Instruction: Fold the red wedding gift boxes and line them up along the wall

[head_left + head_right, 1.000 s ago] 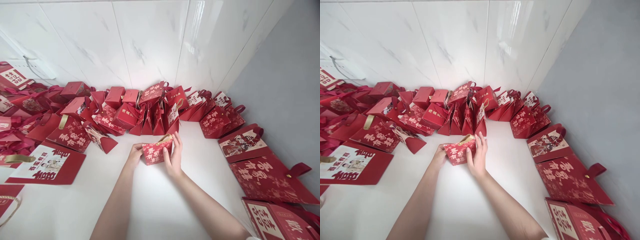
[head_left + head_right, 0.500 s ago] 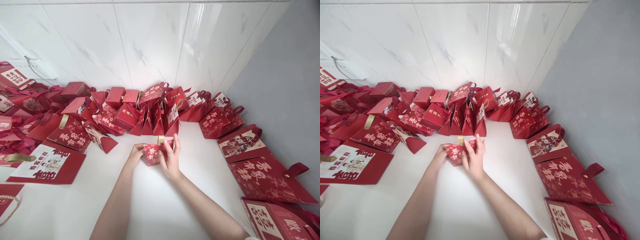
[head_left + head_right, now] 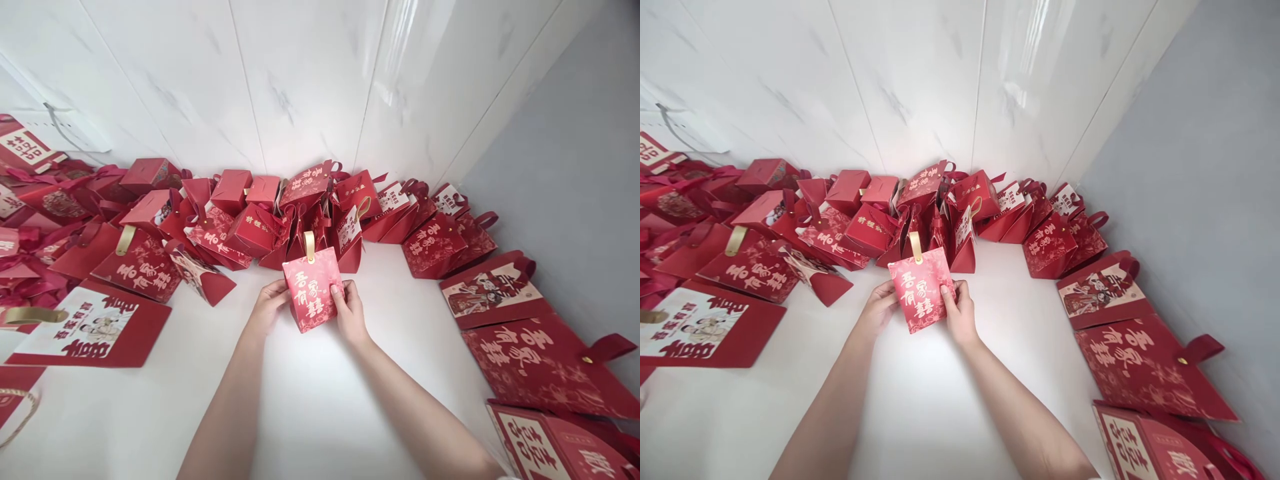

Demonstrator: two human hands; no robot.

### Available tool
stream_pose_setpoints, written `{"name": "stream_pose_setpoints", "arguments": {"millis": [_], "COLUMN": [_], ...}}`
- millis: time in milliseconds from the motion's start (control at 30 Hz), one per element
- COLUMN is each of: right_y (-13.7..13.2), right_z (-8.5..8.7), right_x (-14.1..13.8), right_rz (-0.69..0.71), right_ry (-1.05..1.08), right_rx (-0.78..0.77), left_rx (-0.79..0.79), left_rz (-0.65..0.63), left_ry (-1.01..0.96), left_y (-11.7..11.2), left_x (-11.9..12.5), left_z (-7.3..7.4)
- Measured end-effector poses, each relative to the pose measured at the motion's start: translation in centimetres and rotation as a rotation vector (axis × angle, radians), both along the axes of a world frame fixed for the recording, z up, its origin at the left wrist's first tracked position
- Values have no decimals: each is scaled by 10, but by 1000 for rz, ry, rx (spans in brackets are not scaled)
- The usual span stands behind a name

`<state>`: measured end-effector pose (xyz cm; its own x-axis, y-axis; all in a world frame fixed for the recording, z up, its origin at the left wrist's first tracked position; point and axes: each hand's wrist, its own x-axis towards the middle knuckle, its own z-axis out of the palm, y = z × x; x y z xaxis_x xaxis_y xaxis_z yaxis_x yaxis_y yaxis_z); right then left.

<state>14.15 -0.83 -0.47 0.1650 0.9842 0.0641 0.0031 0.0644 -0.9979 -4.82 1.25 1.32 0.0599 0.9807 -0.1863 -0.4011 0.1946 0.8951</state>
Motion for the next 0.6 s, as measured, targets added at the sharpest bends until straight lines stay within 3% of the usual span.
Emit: {"name": "stream_pose_setpoints", "arguments": {"millis": [133,300,433,600], "right_y": [-2,-1,1,0], "right_z": [-1,-3,-3,0], "right_x": [-2,-4,-2,-2], "right_rz": [107,257,248,216], "right_ry": [83,136,59,-53], "right_rx": [11,-72,-91,-53], "left_rx": [-20,-3,50,105], "left_rz": [-192,-321,-439,-489], "left_ry": [-105,-121,-109,-102], "left_y": [-10,-20,-20,-17], "left_x": [-4,-3,0,2], "left_z": [6,12,16,19]}}
